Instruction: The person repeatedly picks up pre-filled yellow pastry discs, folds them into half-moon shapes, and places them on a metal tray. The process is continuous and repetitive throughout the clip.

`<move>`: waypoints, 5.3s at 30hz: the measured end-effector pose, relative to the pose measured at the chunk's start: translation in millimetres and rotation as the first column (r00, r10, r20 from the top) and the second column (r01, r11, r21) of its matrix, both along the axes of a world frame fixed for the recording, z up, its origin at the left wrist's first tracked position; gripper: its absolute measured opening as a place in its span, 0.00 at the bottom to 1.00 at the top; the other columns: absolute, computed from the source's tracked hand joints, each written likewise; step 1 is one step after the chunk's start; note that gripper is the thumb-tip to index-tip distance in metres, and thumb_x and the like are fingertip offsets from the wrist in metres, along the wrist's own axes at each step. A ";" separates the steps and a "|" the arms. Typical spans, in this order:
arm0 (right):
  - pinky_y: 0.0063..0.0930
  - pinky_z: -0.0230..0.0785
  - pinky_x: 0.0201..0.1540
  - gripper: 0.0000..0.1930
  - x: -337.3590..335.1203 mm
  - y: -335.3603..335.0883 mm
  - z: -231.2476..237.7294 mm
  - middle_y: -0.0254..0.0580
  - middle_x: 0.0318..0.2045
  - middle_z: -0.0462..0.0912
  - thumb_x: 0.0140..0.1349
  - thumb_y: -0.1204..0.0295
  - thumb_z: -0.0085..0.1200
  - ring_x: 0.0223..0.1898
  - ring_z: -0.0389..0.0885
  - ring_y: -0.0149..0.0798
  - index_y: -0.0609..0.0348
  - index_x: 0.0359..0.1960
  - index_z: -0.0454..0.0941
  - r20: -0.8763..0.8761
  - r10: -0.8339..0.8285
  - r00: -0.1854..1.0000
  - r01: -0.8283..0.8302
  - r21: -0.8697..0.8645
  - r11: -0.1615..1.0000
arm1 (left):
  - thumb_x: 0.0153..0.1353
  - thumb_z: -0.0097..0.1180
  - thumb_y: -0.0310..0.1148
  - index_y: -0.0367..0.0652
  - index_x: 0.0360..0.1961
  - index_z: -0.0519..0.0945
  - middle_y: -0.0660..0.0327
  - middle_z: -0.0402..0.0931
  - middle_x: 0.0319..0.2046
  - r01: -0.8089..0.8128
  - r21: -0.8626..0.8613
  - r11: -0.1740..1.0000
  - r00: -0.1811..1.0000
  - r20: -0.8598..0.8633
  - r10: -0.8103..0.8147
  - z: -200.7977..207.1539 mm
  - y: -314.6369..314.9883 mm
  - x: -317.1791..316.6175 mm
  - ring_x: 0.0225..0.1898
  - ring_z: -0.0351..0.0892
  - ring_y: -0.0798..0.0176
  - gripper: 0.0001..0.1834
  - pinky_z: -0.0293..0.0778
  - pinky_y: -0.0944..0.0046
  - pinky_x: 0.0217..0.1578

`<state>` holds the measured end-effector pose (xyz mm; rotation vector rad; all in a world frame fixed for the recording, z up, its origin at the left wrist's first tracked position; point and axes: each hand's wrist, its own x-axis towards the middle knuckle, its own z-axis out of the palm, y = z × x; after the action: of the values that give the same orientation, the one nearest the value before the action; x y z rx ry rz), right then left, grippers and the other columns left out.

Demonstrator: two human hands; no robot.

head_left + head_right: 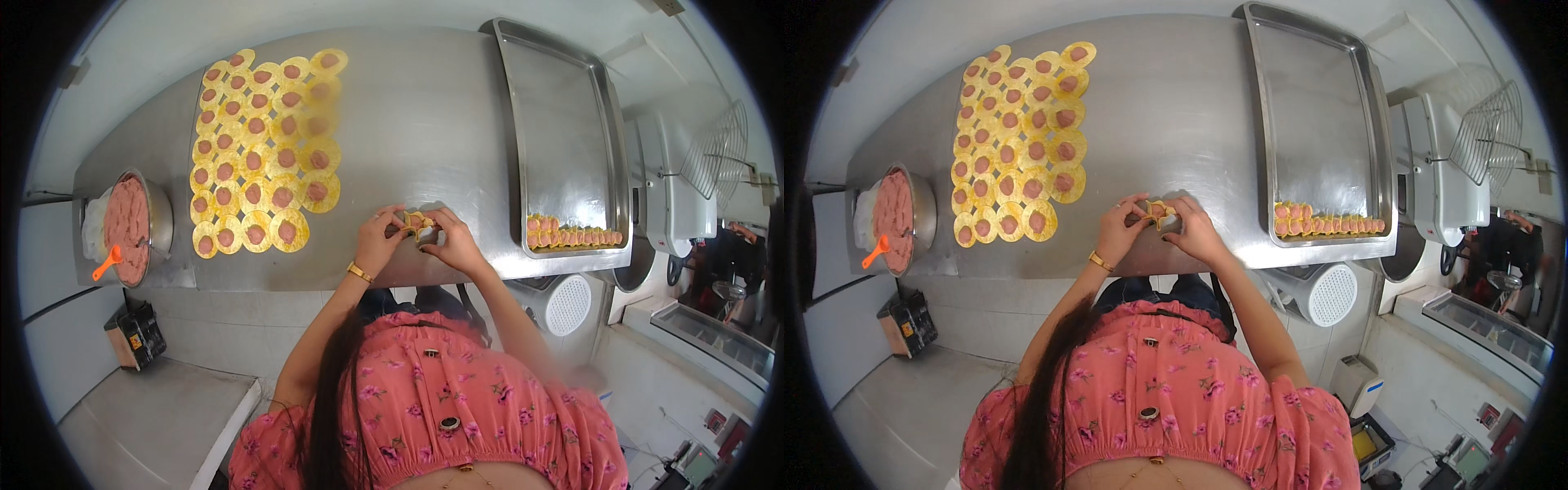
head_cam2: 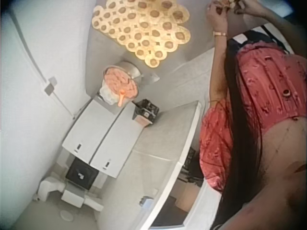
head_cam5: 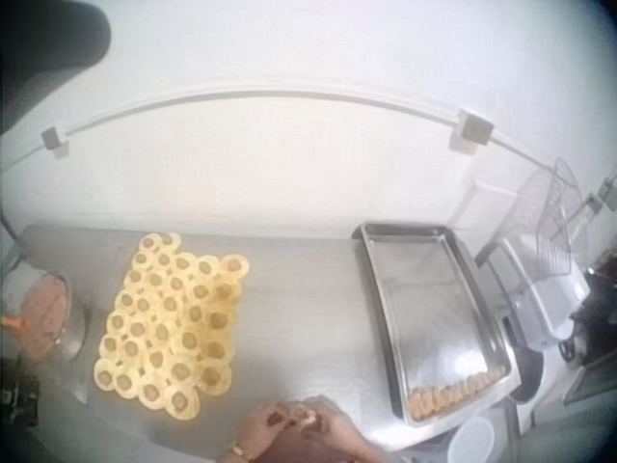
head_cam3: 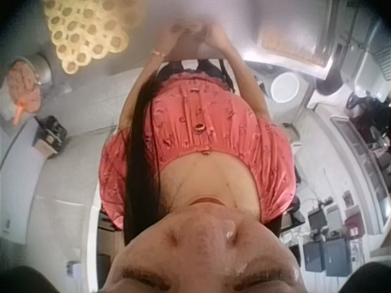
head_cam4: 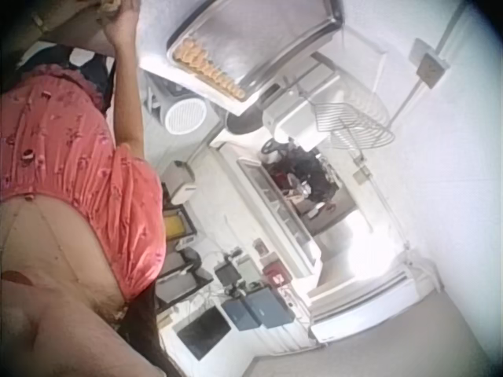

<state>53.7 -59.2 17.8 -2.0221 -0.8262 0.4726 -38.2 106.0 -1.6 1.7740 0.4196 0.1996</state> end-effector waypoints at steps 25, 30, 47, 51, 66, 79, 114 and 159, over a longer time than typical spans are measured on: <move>0.43 0.72 0.43 0.17 -5.4 -17.9 9.2 0.49 0.39 0.75 0.47 0.82 0.58 0.41 0.76 0.56 0.60 0.42 0.77 0.136 -0.035 0.990 0.046 -0.079 0.996 | 0.48 0.68 0.31 0.43 0.36 0.80 0.57 0.80 0.30 0.242 0.255 0.936 0.967 -0.147 -0.210 9.1 -22.1 11.2 0.32 0.81 0.55 0.14 0.76 0.59 0.34; 0.42 0.72 0.44 0.20 -6.6 -16.8 6.3 0.49 0.40 0.75 0.45 0.82 0.59 0.42 0.77 0.56 0.60 0.44 0.76 0.087 -0.042 0.995 0.052 -0.115 0.992 | 0.47 0.68 0.31 0.43 0.38 0.78 0.56 0.81 0.33 0.172 0.353 0.919 0.981 0.022 -0.192 5.0 -22.6 13.7 0.36 0.79 0.53 0.16 0.75 0.56 0.37; 0.40 0.72 0.39 0.17 -3.5 -17.9 -0.4 0.48 0.36 0.76 0.46 0.83 0.58 0.39 0.77 0.54 0.61 0.41 0.77 0.046 -0.107 0.993 0.107 -0.016 0.994 | 0.52 0.67 0.37 0.39 0.32 0.76 0.53 0.81 0.27 0.308 0.080 0.948 0.949 -0.090 -0.301 0.6 -16.1 22.5 0.29 0.83 0.58 0.15 0.77 0.63 0.32; 0.39 0.72 0.41 0.18 -5.9 -15.6 1.1 0.47 0.37 0.76 0.45 0.83 0.58 0.42 0.76 0.53 0.62 0.41 0.76 0.013 -0.157 0.987 0.158 -0.036 0.987 | 0.51 0.68 0.36 0.40 0.33 0.76 0.56 0.80 0.25 0.323 0.253 0.912 0.942 0.008 -0.336 0.1 -10.9 23.2 0.28 0.82 0.59 0.15 0.77 0.64 0.31; 0.40 0.72 0.43 0.17 -3.5 -7.4 5.0 0.47 0.39 0.76 0.46 0.82 0.58 0.43 0.76 0.53 0.61 0.41 0.77 0.165 -0.038 0.986 0.049 -0.061 0.997 | 0.52 0.64 0.31 0.43 0.33 0.76 0.58 0.79 0.25 0.410 0.392 0.823 0.910 -0.115 -0.399 1.1 -7.2 26.8 0.28 0.80 0.55 0.11 0.75 0.60 0.29; 0.33 0.74 0.38 0.14 -6.8 -7.2 5.3 0.44 0.35 0.78 0.47 0.82 0.60 0.36 0.80 0.48 0.63 0.38 0.79 0.124 -0.180 0.976 0.180 0.008 0.984 | 0.52 0.63 0.29 0.41 0.32 0.73 0.56 0.78 0.24 0.368 0.346 0.863 0.926 -0.050 -0.374 1.8 -8.1 23.0 0.31 0.79 0.52 0.11 0.74 0.57 0.30; 0.44 0.72 0.42 0.16 2.6 -8.5 0.4 0.50 0.39 0.76 0.49 0.83 0.53 0.40 0.76 0.57 0.59 0.42 0.76 0.113 -0.038 0.993 0.050 -0.103 0.993 | 0.53 0.63 0.25 0.39 0.38 0.76 0.54 0.81 0.28 0.202 0.219 0.955 0.978 -0.103 -0.183 0.1 -25.9 16.3 0.31 0.83 0.58 0.11 0.77 0.63 0.34; 0.34 0.74 0.38 0.15 193.6 -243.6 23.9 0.45 0.34 0.82 0.43 0.86 0.50 0.35 0.81 0.48 0.64 0.35 0.81 0.053 0.373 0.926 -0.351 -0.243 0.904 | 0.56 0.59 0.19 0.38 0.46 0.77 0.60 0.82 0.33 0.022 0.061 0.998 0.973 -0.230 -0.008 38.5 -121.2 3.7 0.35 0.81 0.71 0.16 0.77 0.70 0.38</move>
<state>247.3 -302.8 41.8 -2.1192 -1.2716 0.7098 -34.6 -15.2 36.9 1.8695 0.5707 -0.0045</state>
